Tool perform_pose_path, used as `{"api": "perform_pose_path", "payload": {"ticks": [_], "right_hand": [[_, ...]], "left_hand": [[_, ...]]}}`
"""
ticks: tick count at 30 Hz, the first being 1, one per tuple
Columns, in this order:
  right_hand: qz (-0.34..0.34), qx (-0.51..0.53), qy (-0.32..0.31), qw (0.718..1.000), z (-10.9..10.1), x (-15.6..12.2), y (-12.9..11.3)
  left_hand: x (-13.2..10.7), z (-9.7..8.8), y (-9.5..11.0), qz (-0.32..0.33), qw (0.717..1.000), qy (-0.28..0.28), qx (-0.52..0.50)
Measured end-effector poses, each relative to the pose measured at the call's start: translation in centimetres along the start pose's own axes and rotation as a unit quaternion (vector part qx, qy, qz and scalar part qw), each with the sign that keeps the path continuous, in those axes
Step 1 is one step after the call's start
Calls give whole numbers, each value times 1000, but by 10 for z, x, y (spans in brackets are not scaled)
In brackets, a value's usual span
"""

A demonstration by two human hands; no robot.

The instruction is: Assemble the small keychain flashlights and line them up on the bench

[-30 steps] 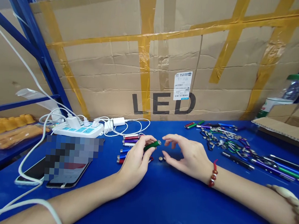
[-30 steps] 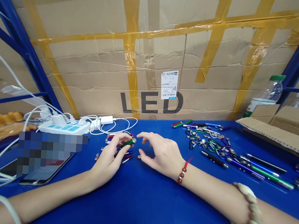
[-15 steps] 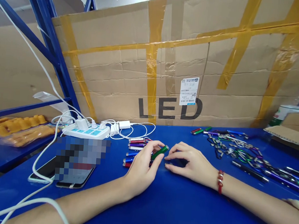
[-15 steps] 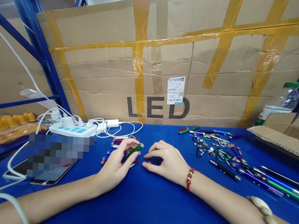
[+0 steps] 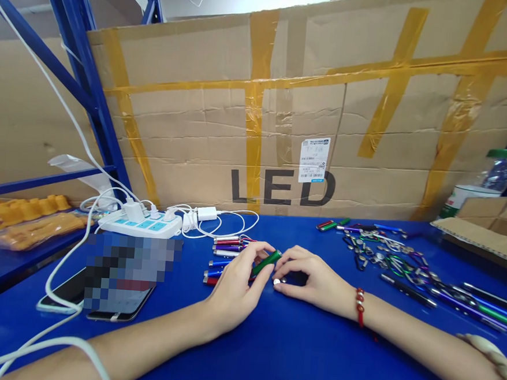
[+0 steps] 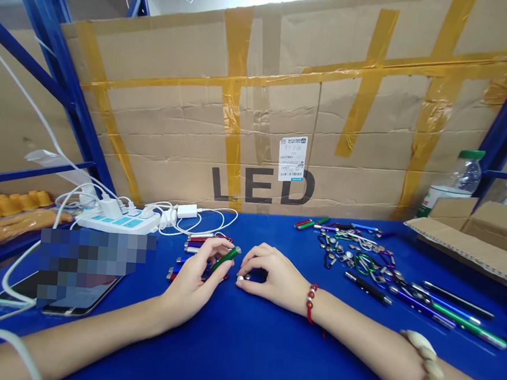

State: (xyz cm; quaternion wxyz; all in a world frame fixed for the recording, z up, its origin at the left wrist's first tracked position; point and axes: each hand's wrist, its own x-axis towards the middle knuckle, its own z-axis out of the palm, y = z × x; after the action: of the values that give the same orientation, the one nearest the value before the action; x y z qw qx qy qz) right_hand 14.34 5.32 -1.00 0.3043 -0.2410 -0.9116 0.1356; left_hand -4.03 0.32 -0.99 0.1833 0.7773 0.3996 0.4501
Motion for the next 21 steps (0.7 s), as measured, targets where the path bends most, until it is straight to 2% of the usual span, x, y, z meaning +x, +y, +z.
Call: {"api": "perform_pose_path", "payload": {"ticks": [9, 12, 16, 21], "right_hand": [[22, -4, -17, 1000, 0, 0, -2], [33, 23, 28, 999, 0, 2, -8], [81, 86, 104, 988, -1, 3, -16], [140, 122, 158, 970, -3, 4, -15]], "left_hand": [[1, -2, 5, -21, 1000, 9, -12], [1, -3, 5, -21, 1000, 4, 13], [3, -3, 4, 18, 999, -15, 43], [4, -3, 2, 29, 998, -17, 56]]}}
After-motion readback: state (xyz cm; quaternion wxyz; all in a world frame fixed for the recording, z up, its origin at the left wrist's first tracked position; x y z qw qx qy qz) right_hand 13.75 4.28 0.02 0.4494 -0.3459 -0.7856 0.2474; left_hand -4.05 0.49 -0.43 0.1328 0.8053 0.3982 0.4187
